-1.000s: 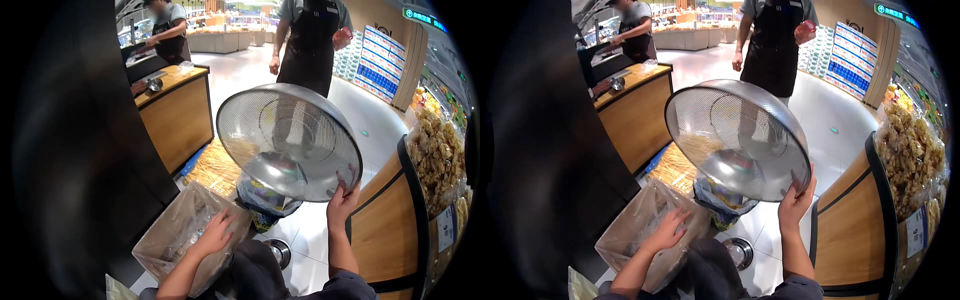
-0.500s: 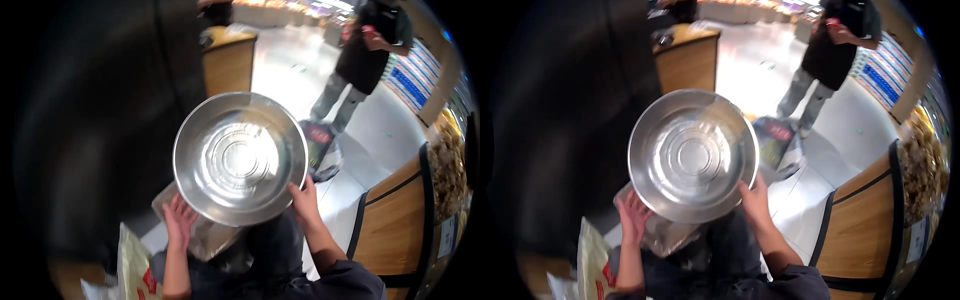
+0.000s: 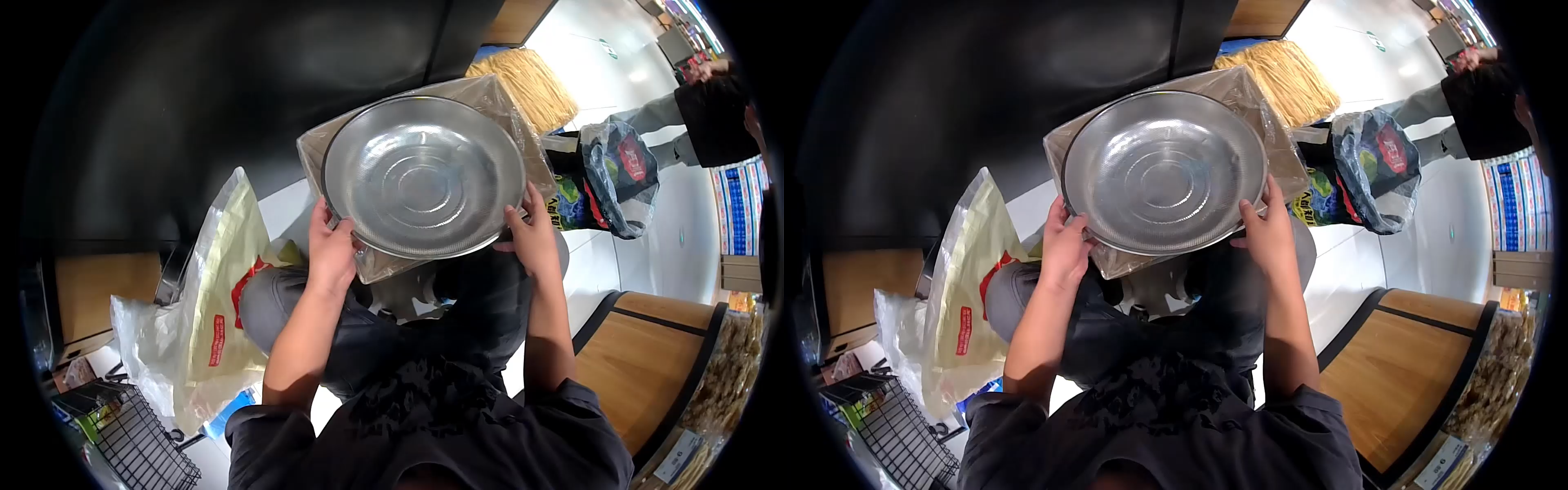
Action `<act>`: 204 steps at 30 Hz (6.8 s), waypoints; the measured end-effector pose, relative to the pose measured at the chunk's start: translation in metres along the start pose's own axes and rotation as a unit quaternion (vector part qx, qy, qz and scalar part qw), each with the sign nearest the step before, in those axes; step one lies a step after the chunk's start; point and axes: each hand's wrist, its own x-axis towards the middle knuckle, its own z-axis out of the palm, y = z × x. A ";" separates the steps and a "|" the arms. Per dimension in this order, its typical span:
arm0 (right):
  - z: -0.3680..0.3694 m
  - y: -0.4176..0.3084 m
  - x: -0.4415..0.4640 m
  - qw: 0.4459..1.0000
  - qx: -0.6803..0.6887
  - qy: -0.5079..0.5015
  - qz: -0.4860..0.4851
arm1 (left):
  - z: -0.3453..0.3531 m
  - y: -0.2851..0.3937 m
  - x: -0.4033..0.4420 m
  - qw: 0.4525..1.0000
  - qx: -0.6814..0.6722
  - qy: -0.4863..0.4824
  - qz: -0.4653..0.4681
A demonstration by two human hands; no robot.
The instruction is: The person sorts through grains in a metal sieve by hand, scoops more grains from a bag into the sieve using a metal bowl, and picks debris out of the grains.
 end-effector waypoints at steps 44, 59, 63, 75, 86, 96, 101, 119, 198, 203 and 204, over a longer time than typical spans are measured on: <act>-0.163 0.179 -0.021 0.911 0.210 0.341 0.094 | 0.019 -0.104 0.026 0.993 0.100 0.037 -0.044; -0.098 0.477 0.008 0.915 0.164 0.120 0.348 | 0.017 0.002 -0.059 0.907 0.234 0.123 0.327; -0.111 0.470 0.010 0.824 0.257 0.268 0.429 | -0.064 0.059 -0.074 0.699 0.480 0.218 0.483; -0.290 0.454 -0.046 0.866 0.340 0.200 0.308 | -0.112 0.109 -0.130 0.402 0.805 0.328 0.287; -0.380 0.147 -0.156 0.990 0.091 0.048 0.097 | -0.120 0.080 -0.198 0.424 0.782 0.251 0.381; -0.224 -0.081 -0.109 0.991 0.045 -0.087 -0.092 | -0.134 0.044 -0.261 0.556 0.724 0.194 0.360; -0.062 -0.170 -0.084 0.954 0.009 -0.262 -0.147 | -0.138 0.035 -0.285 0.557 0.705 0.209 0.387; 0.249 -0.197 -0.258 0.483 -0.332 -0.350 -0.731 | -0.174 0.029 -0.317 0.544 0.663 0.173 0.484; 0.331 -0.088 -0.149 0.778 -0.195 -0.593 -0.070 | -0.239 0.069 -0.317 0.613 0.605 0.206 0.465; 0.368 -0.057 -0.165 0.723 -0.365 -0.512 -0.286 | -0.241 0.064 -0.314 0.644 0.561 0.188 0.485; 0.394 -0.021 -0.150 0.666 -0.400 -0.449 -0.442 | -0.241 0.061 -0.313 0.651 0.553 0.185 0.485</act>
